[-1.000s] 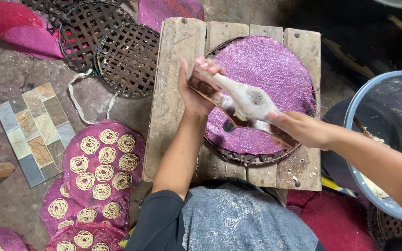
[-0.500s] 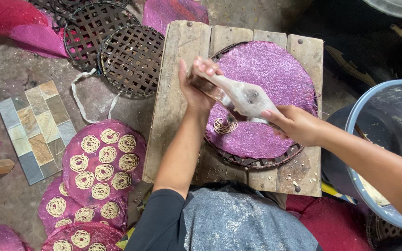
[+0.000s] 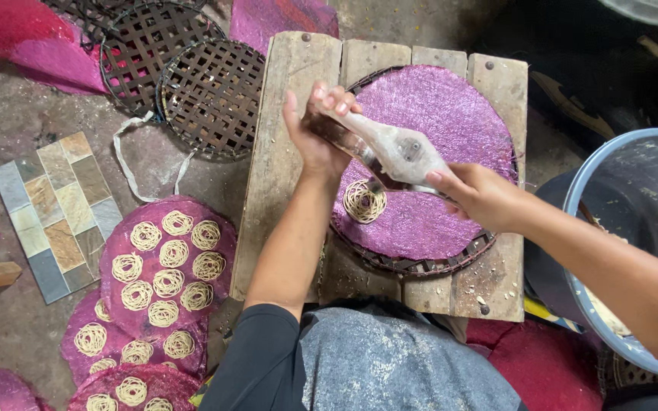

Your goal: The person uses a manual noodle press to extrude dough into spiral shapes onto a pink cloth placed on a woven tray. They repeatedly scoop dough from a basin, load it into the press, and squeeze out noodles, then move the completed tray aside and replace it with a new one.

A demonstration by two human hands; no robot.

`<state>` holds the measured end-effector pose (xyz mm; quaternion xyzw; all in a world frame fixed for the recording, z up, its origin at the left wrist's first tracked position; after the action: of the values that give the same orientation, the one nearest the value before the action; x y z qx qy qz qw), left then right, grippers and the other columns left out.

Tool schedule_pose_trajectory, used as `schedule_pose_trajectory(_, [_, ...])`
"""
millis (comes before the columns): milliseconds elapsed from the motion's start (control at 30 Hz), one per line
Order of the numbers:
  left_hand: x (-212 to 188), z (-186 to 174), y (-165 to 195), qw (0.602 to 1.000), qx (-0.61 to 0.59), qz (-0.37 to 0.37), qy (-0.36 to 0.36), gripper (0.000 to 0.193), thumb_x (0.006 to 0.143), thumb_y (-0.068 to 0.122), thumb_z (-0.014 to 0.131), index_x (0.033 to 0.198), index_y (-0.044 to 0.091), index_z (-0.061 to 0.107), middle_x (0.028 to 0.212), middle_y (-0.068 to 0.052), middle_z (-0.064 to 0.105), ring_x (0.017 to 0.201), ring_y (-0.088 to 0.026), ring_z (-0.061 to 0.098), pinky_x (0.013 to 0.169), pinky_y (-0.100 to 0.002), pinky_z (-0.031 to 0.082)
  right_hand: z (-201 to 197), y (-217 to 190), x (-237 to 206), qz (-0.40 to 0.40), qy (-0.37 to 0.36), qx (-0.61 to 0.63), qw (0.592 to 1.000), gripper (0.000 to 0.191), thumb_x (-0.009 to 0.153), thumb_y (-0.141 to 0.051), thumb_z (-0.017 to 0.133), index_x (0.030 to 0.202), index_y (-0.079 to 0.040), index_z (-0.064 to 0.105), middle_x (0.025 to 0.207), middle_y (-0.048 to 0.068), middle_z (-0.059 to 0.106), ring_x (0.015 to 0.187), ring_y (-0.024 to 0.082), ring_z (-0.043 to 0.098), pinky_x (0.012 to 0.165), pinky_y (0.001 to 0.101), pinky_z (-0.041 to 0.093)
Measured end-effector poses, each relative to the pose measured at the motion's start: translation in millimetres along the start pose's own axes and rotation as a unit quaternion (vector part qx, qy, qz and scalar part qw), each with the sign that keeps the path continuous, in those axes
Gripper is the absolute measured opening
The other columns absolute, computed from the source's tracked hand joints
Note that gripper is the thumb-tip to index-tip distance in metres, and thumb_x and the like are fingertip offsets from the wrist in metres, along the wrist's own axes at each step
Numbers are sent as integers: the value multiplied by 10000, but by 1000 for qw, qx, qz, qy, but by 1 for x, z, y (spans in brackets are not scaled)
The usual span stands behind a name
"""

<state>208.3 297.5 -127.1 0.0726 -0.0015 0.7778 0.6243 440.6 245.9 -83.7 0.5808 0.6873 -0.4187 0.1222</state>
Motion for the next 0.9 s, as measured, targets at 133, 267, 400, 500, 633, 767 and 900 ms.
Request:
schedule_pose_trajectory(133, [0, -5, 3, 990, 80, -84, -80, 730, 1052, 664, 242, 1083, 42, 622, 890, -100, 622, 793, -202, 596, 762, -379, 524, 11, -6, 9, -68, -21, 47, 996, 710, 991, -598, 344, 1323, -35, 622, 734, 66, 547, 652, 153, 525, 619, 352, 514])
schedule_pose_trajectory(267, [-34, -90, -21, 807, 479, -299, 173, 710, 979, 399, 176, 1569, 5, 226, 1474, -238, 569, 713, -78, 614, 576, -233, 522, 4, 8, 12, -74, -17, 71, 995, 704, 966, -590, 368, 1394, -67, 567, 733, 60, 566, 670, 153, 546, 634, 345, 521])
schedule_pose_trajectory(400, [-69, -99, -35, 772, 498, -372, 133, 879, 1035, 667, 74, 1607, 21, 241, 1499, -230, 436, 432, -55, 326, 346, -199, 303, 2, 12, 19, -96, 5, 84, 992, 705, 958, -588, 414, 1403, -60, 556, 741, 46, 562, 691, 136, 554, 646, 330, 521])
schedule_pose_trajectory(500, [-81, -70, -12, 653, 697, -297, 14, 718, 1029, 539, 126, 1634, 156, 183, 1411, -172, 614, 411, -48, 328, 354, -176, 321, 3, 16, 24, -113, 22, 99, 988, 695, 967, -578, 429, 1422, -66, 543, 729, 61, 537, 677, 155, 537, 632, 348, 511])
schedule_pose_trajectory(633, [-89, -14, 11, 453, 876, -140, -91, 628, 1035, 467, 245, 1585, 176, 324, 1212, -67, 762, 441, -90, 439, 392, -244, 349, -5, 26, 27, -148, 21, 127, 981, 622, 1001, -547, 384, 1313, -40, 566, 738, 53, 565, 677, 158, 559, 630, 345, 517])
schedule_pose_trajectory(767, [-52, 16, 23, 815, 567, -113, -23, 625, 998, 583, 399, 1429, 155, 544, 1200, -32, 734, 966, -116, 637, 906, -343, 518, 0, 20, 29, -191, -84, 237, 949, 593, 1015, -515, 335, 1130, 10, 586, 824, 41, 640, 730, 153, 626, 671, 345, 605])
schedule_pose_trajectory(900, [-4, 41, -4, 990, 20, -120, -67, 599, 969, 704, 468, 1038, 128, 615, 907, -21, 641, 936, -197, 621, 1108, -427, 470, 12, 14, 37, -101, -204, 243, 943, 642, 1014, -522, 262, 1126, -3, 622, 780, 52, 628, 699, 163, 615, 673, 346, 560])
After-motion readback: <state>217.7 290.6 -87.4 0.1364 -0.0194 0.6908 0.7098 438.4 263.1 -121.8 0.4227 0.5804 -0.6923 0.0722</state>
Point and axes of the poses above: each hand's wrist, its own x-axis towards the middle knuckle, its own z-axis out of the palm, y = z × x, the point moved 9 cm from there along x, towards the middle knuckle
